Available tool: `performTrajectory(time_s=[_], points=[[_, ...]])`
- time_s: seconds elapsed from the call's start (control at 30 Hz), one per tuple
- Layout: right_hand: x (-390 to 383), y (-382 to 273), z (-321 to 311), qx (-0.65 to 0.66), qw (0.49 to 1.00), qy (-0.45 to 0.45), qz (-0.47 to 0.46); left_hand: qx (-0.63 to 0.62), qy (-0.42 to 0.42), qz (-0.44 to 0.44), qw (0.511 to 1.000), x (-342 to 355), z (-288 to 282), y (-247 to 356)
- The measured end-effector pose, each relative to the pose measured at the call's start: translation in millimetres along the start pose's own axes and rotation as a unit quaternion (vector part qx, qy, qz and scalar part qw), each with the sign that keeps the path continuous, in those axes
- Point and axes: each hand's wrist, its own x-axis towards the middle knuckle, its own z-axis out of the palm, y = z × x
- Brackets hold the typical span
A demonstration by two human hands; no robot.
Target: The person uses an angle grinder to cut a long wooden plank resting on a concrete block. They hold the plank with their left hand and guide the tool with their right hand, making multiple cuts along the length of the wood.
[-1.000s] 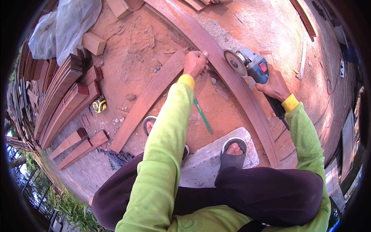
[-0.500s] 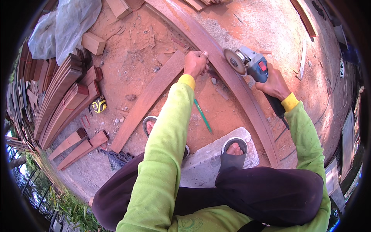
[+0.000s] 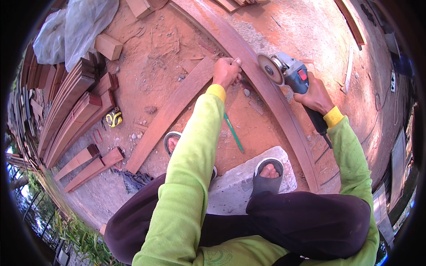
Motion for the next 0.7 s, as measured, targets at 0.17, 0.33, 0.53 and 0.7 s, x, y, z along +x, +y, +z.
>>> performTrajectory(time_s=[0.17, 0.33, 0.53, 0.7], points=[[0.9, -2.3, -0.9, 0.002, 1.0, -0.006, 0.005, -0.002, 0.001, 0.001, 1.0, -0.3, -0.3, 0.7], [4.4, -0.5, 1.1, -0.001, 1.0, 0.0, -0.004, 0.007, 0.008, -0.003, 1.0, 1.7, 0.0, -0.9], [4.7, -3.6, 0.7, -0.002, 1.0, 0.003, -0.004, 0.004, 0.008, -0.007, 1.0, 0.7, 0.1, -0.2], [6.0, -4.7, -0.3, -0.008, 1.0, 0.006, -0.01, -0.003, 0.006, -0.009, 1.0, 0.9, 0.3, -0.5]])
